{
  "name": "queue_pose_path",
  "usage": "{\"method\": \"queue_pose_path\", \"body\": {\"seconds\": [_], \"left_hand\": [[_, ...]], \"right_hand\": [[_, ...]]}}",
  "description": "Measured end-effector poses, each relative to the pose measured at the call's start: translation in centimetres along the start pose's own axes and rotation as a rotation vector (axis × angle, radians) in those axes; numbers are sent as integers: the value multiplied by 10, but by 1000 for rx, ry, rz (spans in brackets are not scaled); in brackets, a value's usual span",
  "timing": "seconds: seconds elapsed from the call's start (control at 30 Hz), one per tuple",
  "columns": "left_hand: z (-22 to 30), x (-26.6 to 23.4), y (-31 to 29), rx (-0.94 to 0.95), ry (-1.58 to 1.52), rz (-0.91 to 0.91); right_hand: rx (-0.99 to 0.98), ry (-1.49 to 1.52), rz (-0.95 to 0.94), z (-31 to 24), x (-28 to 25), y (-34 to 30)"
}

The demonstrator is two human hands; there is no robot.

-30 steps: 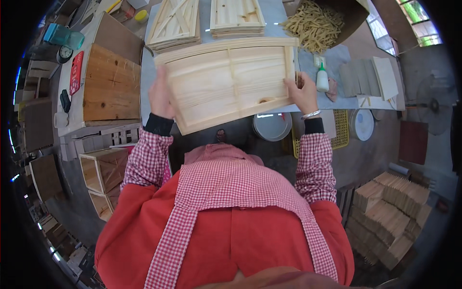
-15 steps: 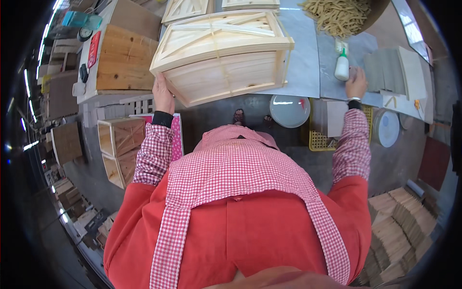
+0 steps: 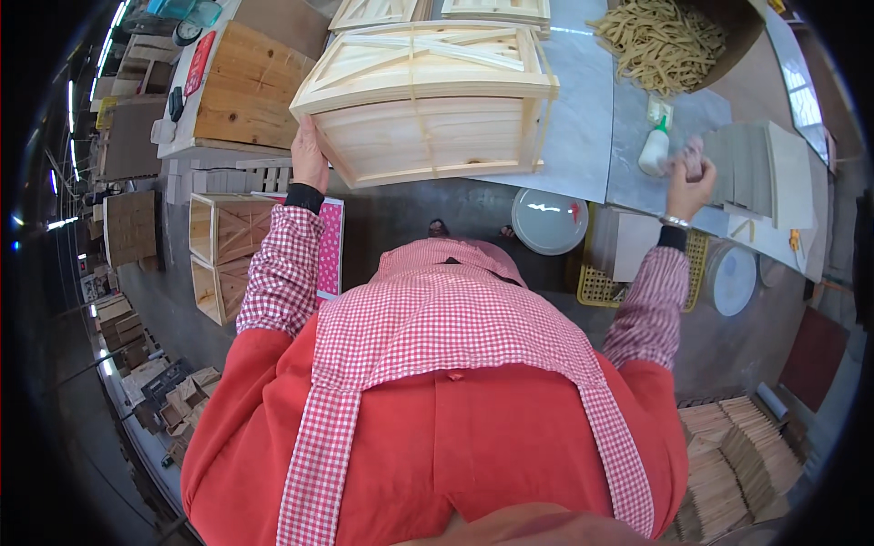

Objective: Assembling wooden boxes by applying wood glue to joints and securing them with a pneumatic nail gun.

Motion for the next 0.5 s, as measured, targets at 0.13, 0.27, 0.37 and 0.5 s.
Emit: {"method": "queue_pose_path", "body": {"seconds": [0.13, 0.27, 0.37, 0.5], "left_hand": [[-1, 0, 2, 18, 4, -31], [-5, -6, -4, 42, -3, -72], [-20, -23, -17, 21, -28, -27], [-45, -38, -31, -30, 32, -83]], "right_hand": [[-330, 326, -394, -166, 61, -48], [-717, 186, -380, -255, 104, -86], [-610, 245, -460, -249, 119, -91], [-429, 287, -446, -211, 114, -97]]}}
Point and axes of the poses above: each hand's wrist, its own y-axis towards the middle knuckle, its own x-axis out of the palm, z = x × y, the point moved 9 cm from there along y, towards the middle knuckle, and after that the axes turned 1 degree about x, right-handed, at the moved point
